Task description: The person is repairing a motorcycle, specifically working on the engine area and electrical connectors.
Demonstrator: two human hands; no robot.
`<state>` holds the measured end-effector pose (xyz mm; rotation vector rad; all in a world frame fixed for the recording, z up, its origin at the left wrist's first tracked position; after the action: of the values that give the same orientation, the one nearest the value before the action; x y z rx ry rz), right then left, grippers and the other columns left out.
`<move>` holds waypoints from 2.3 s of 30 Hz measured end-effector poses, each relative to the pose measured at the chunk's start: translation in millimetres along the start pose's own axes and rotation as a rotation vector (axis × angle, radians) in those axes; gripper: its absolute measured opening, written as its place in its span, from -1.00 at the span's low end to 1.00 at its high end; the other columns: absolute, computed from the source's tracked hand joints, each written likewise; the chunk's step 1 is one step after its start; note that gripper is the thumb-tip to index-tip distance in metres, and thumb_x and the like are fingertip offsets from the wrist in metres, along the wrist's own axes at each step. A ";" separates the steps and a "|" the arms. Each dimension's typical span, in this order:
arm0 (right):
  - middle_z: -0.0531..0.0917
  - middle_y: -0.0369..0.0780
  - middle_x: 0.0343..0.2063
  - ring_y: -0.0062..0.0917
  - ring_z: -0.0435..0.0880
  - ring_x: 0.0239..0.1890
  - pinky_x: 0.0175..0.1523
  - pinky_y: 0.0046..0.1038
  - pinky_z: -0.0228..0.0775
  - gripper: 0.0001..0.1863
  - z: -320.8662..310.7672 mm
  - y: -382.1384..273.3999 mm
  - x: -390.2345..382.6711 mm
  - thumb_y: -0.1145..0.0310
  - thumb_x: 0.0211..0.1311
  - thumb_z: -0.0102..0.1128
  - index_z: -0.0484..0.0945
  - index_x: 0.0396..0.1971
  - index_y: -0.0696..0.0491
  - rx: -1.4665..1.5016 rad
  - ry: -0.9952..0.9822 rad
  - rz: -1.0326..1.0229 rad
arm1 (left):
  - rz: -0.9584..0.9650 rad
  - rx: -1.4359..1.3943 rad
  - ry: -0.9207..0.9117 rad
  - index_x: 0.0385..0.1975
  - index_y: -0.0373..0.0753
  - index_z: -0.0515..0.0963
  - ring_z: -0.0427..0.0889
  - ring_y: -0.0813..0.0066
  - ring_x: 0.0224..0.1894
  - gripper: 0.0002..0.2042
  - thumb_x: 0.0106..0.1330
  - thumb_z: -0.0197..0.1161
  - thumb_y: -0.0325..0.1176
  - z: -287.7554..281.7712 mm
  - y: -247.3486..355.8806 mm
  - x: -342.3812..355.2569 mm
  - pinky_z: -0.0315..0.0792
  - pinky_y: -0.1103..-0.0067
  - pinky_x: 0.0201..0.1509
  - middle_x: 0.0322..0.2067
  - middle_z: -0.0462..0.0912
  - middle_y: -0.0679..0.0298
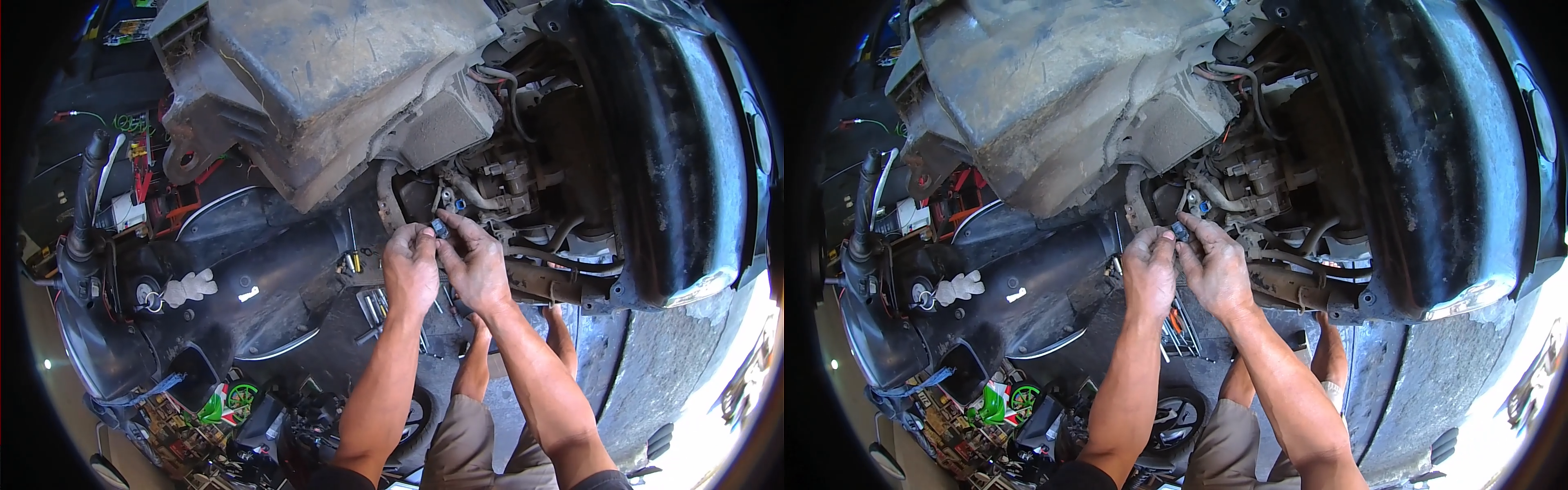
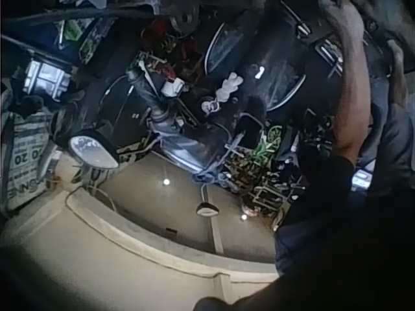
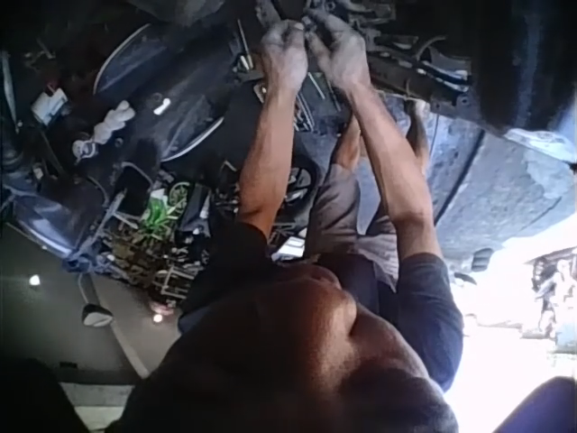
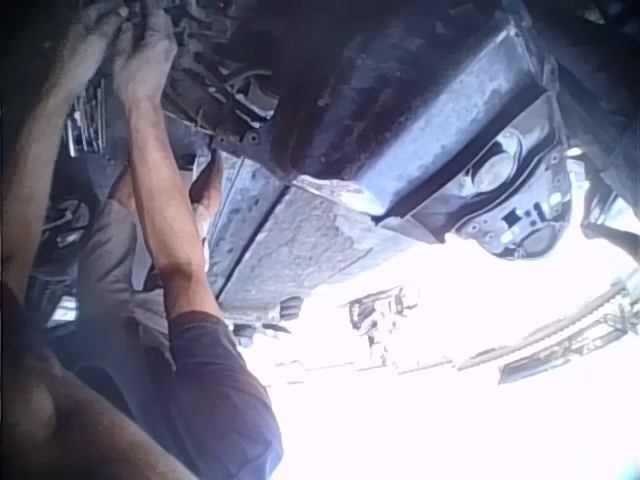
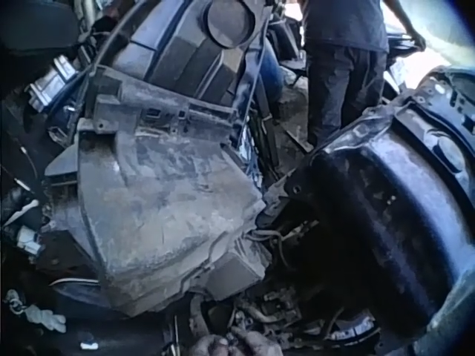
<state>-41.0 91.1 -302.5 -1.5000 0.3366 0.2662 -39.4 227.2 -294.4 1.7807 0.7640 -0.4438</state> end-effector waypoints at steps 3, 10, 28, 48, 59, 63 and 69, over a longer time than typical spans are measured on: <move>0.64 -0.02 -0.30 -0.24 0.68 -0.35 -0.16 -0.31 0.54 -0.55 2.8 -15.4 -2.9 0.56 0.18 0.24 0.55 0.13 0.15 -0.202 0.030 -0.122 | 0.402 0.341 0.277 -0.28 -0.42 0.56 0.54 0.63 -0.38 -0.87 0.42 0.12 -0.49 -10.6 32.1 -20.3 0.45 0.63 -0.27 -0.38 0.61 0.27; 0.66 -0.02 -0.27 -0.26 0.69 -0.23 -0.07 -0.38 0.52 -0.59 1.3 -9.7 -6.3 0.54 0.20 0.25 0.58 0.09 0.17 -0.201 0.095 -0.114 | 0.322 0.172 0.295 -0.35 -0.39 0.55 0.38 0.67 -0.51 -0.85 0.42 0.12 -0.45 -36.8 27.4 -40.1 0.34 0.60 -0.40 -0.52 0.49 0.41; 0.65 -0.04 -0.27 -0.34 0.71 -0.34 -0.16 -0.40 0.57 -0.63 1.8 -6.3 -3.5 0.49 0.21 0.28 0.58 0.04 0.19 -0.227 0.105 -0.113 | -0.785 1.075 -0.104 -0.06 -0.37 0.66 0.63 -0.02 0.14 -0.59 0.30 0.19 -0.14 -120.9 -386.6 -115.5 0.52 0.25 0.20 0.08 0.62 -0.12; 0.65 -0.01 -0.30 -0.06 0.68 -0.28 -0.18 -0.24 0.53 -0.83 0.4 -6.7 -42.2 0.46 0.25 0.25 0.62 -0.18 0.13 -0.187 0.056 -0.124 | -0.145 0.859 0.191 -0.25 -0.33 0.68 0.71 -0.10 -0.17 -0.70 0.29 0.24 -0.18 -103.6 -219.0 -39.1 0.55 0.21 -0.07 -0.31 0.73 -0.09; 0.67 -0.14 -0.32 -0.37 0.65 -0.34 -0.13 -0.31 0.56 -0.56 -59.7 275.0 -243.7 -0.04 0.50 -0.03 0.54 -0.17 0.08 0.751 0.199 1.224 | 0.247 -0.140 -0.197 -0.04 -0.37 0.59 0.56 0.17 0.15 -0.65 0.50 0.10 -0.17 80.1 -166.2 -192.0 0.35 0.35 0.31 0.04 0.62 0.03; 0.56 -0.09 0.08 -0.35 0.56 0.11 0.27 -0.26 0.39 -0.44 -63.1 183.5 -228.5 -0.07 0.51 -0.10 0.41 0.19 0.11 0.923 0.280 1.113 | 0.752 0.359 -0.550 0.18 -0.37 0.50 0.24 -0.10 0.42 -0.41 0.48 -0.04 0.08 134.6 -158.6 -208.1 0.07 0.13 0.48 0.25 0.43 -0.09; 0.64 -0.20 0.03 -0.39 0.64 0.00 0.09 -0.35 0.44 -0.52 -103.2 168.0 -215.4 0.01 0.45 0.09 0.50 0.15 0.06 0.941 0.109 0.958 | 0.118 0.590 -0.130 0.31 -0.34 0.35 0.30 -0.07 0.38 -0.43 0.44 0.13 -0.06 98.6 -276.4 -102.6 0.13 0.18 0.46 0.28 0.39 -0.19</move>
<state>-309.0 5.1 -380.6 -0.3391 1.0912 0.6653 -296.7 160.4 -455.6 2.3000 0.4545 -0.7529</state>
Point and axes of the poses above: each hand's wrist, its own x-axis towards the middle knuckle, its own z-axis out of the palm, y = z × x, the point moved 8 cm from there along x, towards the middle knuckle
